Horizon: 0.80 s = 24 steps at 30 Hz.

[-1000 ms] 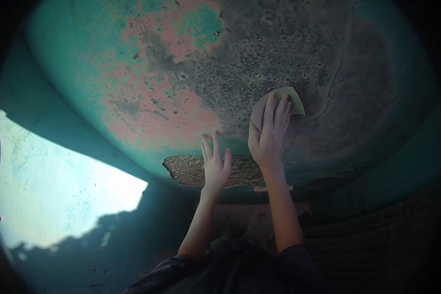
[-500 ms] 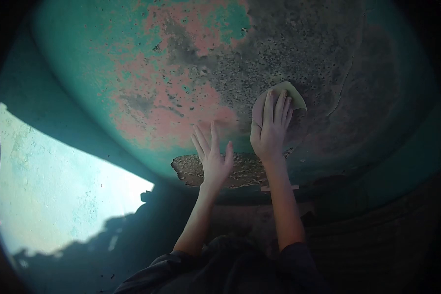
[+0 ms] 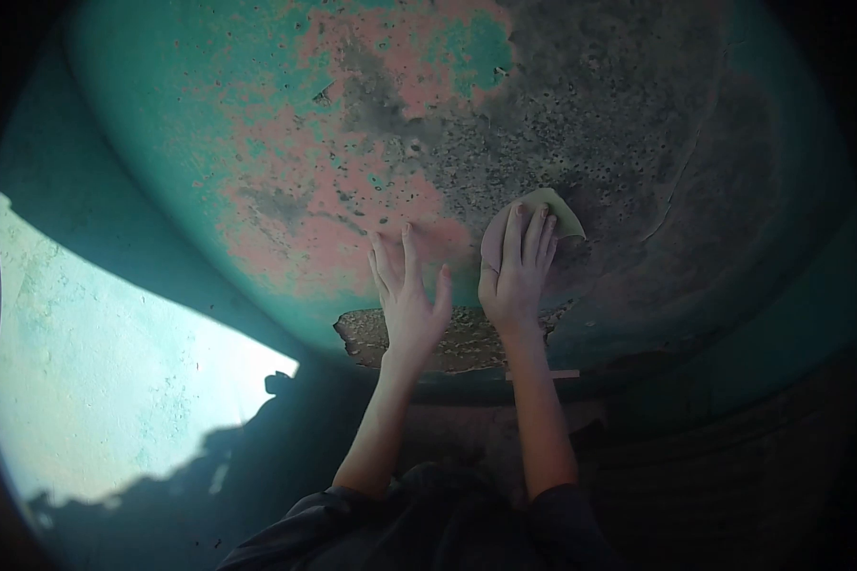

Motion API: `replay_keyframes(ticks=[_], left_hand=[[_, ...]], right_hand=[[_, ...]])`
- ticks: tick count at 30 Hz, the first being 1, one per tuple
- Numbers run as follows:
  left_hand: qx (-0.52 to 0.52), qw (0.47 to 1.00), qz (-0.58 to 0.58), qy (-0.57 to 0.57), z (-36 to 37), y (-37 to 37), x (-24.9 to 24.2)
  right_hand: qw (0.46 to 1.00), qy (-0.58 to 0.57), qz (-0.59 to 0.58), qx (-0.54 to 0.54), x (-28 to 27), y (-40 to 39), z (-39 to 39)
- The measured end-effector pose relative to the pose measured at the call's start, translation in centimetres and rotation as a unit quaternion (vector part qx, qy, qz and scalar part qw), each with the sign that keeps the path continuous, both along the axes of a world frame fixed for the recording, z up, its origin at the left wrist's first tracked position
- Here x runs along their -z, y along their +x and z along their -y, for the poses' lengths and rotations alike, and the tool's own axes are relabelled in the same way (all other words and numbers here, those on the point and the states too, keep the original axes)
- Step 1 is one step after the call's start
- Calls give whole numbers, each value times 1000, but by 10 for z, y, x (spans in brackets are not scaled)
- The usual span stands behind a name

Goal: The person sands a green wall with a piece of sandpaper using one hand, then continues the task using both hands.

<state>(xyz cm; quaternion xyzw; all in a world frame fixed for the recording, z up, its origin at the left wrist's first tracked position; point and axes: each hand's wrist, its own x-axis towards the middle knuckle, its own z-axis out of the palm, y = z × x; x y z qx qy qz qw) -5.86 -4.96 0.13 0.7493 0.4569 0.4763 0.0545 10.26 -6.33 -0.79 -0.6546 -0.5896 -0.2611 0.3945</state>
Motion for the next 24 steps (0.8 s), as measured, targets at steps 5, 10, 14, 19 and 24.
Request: replay_keyframes(ticks=[5,10,14,19,24], left_hand=[[-11,1000,-18,-1,1,-1,-1],[10,1000,-3,18,-1,-1,0],[19,1000,4,13,-3,-4,0],[24,1000,0,-6,3,-11,-6],[7,1000,-17,-6,4,-10,-11]], right_hand=[[995,-43,-77,-39,100,-21,5],[1000,-15,-17,-10,5,-7,0],[1000,14,6,-8,-13,-12,-3],[999,-40,8,-11,67,-33,-3],[999,-28,35,-22,-30,-29,-2]])
